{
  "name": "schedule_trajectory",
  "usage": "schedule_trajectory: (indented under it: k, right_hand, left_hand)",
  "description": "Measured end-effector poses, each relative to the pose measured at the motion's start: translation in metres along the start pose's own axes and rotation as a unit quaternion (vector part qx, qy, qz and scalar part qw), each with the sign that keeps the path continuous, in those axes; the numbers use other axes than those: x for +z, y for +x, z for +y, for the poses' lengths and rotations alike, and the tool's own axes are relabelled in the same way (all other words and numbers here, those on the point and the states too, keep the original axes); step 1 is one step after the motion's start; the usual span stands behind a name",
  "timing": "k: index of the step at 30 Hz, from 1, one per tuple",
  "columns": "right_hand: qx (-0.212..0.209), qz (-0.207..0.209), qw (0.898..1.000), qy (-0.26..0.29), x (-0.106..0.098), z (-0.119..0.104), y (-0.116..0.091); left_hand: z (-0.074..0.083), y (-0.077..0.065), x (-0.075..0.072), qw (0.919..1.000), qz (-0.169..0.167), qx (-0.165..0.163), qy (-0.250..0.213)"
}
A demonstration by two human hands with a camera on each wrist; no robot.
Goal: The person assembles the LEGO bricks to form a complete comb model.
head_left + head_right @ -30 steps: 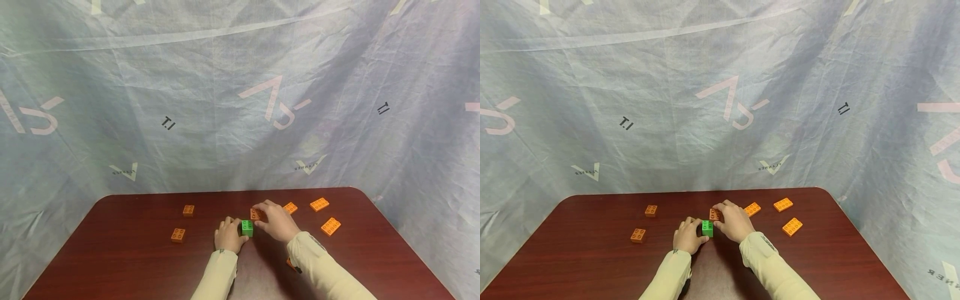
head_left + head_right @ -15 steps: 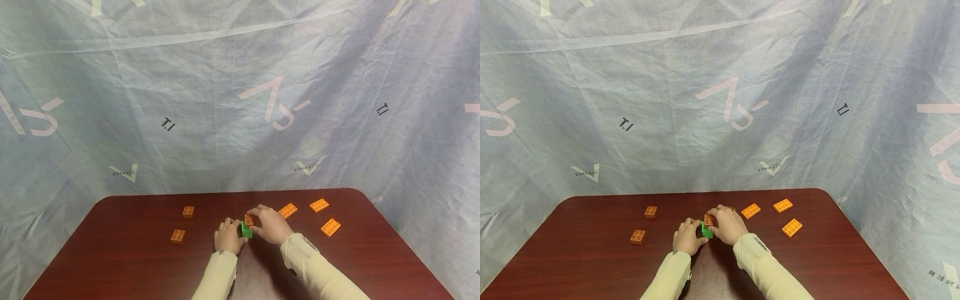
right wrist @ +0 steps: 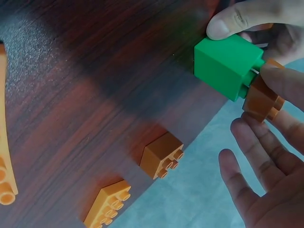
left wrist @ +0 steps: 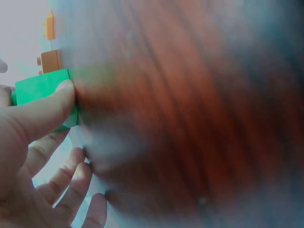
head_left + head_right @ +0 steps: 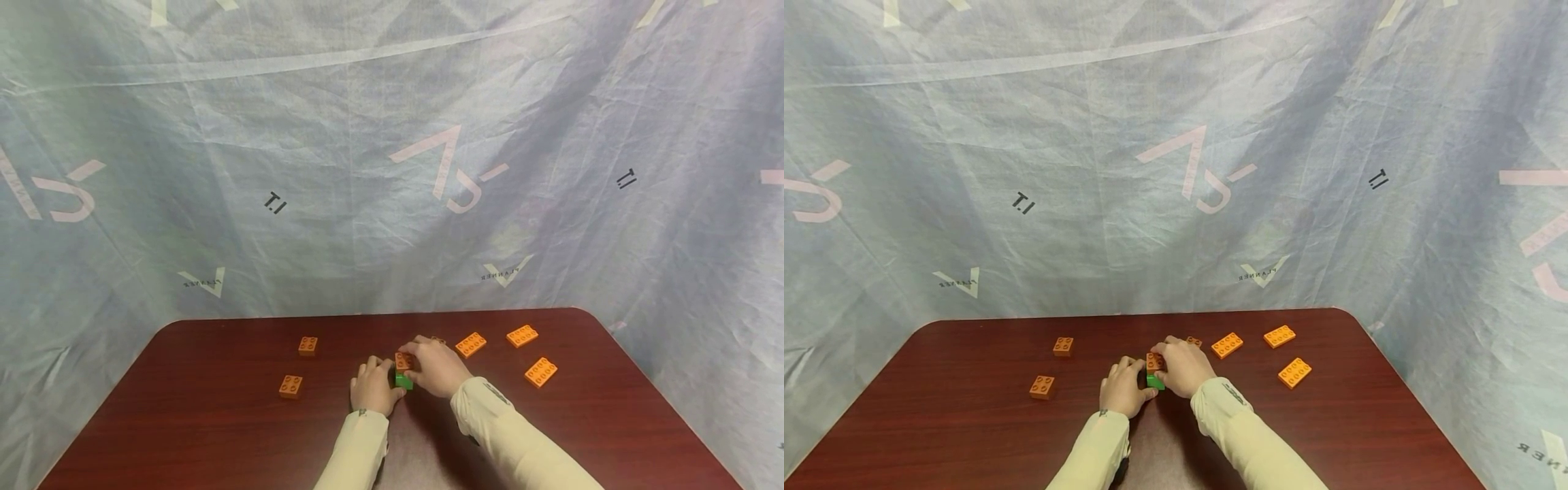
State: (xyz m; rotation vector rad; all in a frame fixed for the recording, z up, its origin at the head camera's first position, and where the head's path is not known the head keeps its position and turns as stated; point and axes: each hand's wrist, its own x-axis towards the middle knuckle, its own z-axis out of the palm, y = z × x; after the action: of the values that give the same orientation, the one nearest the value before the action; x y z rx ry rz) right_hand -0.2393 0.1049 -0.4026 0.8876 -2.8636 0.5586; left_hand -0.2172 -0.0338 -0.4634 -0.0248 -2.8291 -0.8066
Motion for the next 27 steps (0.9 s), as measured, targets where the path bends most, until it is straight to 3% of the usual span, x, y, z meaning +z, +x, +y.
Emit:
schedule_trajectory:
  k: [10, 27]
  right_hand:
    - [0.008, -0.017, 1.000, 0.002, 0.0012, 0.0011, -0.0007]
    - [0.000, -0.005, 1.000, -0.026, 0.0002, 0.0018, 0.0003]
  left_hand:
    - [0.0001, 0.0011, 0.0011, 1.0000, -0.005, -0.006, 0.002]
    - [-0.0004, 0.0013, -0.0017, 0.9998, -0.017, 0.000, -0.003]
